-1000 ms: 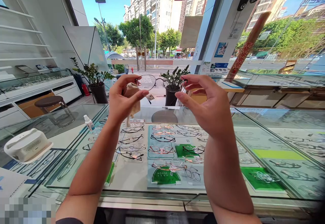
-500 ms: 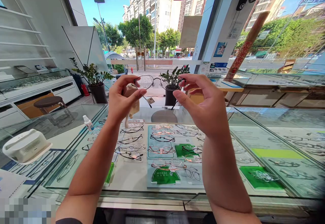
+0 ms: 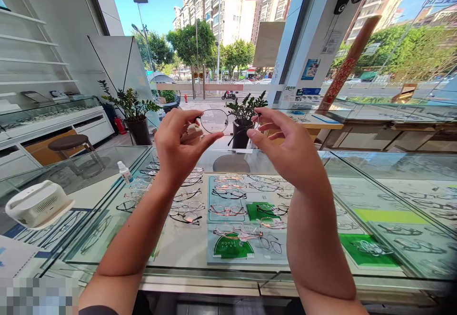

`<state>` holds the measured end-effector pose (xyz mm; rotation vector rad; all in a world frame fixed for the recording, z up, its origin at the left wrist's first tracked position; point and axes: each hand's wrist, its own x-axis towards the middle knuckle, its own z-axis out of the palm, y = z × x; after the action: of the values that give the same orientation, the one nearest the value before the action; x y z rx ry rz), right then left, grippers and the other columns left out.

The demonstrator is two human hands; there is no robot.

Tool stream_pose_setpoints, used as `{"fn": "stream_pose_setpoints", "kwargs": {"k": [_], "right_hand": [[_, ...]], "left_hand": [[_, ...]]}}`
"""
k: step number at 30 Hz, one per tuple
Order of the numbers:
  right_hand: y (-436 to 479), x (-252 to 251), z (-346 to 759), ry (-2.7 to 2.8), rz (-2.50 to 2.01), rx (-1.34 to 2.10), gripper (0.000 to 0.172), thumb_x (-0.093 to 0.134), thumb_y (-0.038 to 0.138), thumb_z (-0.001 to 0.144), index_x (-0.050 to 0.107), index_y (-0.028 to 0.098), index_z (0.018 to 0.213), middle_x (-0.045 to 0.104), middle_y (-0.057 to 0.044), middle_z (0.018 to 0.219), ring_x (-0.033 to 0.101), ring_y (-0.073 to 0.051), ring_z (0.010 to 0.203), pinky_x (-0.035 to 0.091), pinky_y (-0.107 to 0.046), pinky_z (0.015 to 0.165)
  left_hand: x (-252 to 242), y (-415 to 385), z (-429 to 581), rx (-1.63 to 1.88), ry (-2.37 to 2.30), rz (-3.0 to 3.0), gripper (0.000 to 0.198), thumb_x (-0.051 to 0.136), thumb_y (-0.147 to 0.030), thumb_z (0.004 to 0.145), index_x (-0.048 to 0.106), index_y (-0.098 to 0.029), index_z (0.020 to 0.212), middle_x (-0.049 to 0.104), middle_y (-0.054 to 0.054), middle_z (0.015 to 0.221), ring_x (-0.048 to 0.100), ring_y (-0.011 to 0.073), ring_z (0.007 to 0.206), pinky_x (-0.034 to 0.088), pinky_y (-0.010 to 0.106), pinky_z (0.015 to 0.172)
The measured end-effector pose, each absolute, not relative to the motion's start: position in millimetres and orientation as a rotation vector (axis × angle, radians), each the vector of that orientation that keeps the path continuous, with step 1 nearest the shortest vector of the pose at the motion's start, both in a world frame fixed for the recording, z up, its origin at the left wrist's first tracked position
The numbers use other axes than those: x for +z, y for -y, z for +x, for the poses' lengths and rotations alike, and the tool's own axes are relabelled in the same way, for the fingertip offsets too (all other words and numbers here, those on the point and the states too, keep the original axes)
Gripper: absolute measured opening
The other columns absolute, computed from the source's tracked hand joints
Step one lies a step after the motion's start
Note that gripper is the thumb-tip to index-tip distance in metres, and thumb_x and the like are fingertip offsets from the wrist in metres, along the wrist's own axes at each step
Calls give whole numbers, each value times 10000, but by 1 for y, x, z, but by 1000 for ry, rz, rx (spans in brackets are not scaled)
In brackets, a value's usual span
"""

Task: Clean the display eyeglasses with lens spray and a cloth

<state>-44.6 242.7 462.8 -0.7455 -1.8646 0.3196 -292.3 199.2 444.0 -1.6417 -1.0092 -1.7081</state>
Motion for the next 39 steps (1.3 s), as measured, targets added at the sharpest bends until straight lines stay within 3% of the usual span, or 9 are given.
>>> {"fn": "stream_pose_setpoints", "kwargs": {"k": [15, 23, 31, 39], "right_hand": [[-242, 465, -47, 1786, -582, 135, 410, 787, 468, 968, 747, 312, 1345, 789, -77, 1256, 755, -280, 1083, 635, -490, 966], [-241, 464, -50, 1770, -501, -39, 401, 799, 408, 966, 736, 308, 1349, 762, -81, 1218, 745, -311, 1109, 634, -495, 930], [-237, 465, -52, 1742, -483, -80, 360, 822, 386, 964, 745, 324, 1310, 767, -67, 1202, 746, -326, 1114, 627, -536, 979], [-238, 466, -52, 1753, -499, -85, 362, 817, 366, 953, 744, 293, 1300, 780, -71, 1209, 753, -312, 1100, 643, -513, 932]], "left_hand": [[444, -207, -302, -1888, 1026, -1790, 480, 921, -565, 856, 746, -296, 1213, 757, 41, 1083, 708, 202, 979, 584, 348, 802], [445, -209, -306, -1867, 1013, -1799, 538, 924, -606, 834, 737, -282, 1221, 754, 71, 1198, 698, 242, 1086, 599, 361, 819], [445, -212, -308, -1805, 981, -1766, 523, 923, -590, 844, 741, -315, 1249, 715, 49, 1143, 672, 238, 1070, 576, 410, 908], [444, -210, -307, -1796, 1025, -1788, 504, 920, -535, 870, 728, -313, 1280, 708, 57, 1175, 664, 232, 1069, 570, 403, 888]]}}
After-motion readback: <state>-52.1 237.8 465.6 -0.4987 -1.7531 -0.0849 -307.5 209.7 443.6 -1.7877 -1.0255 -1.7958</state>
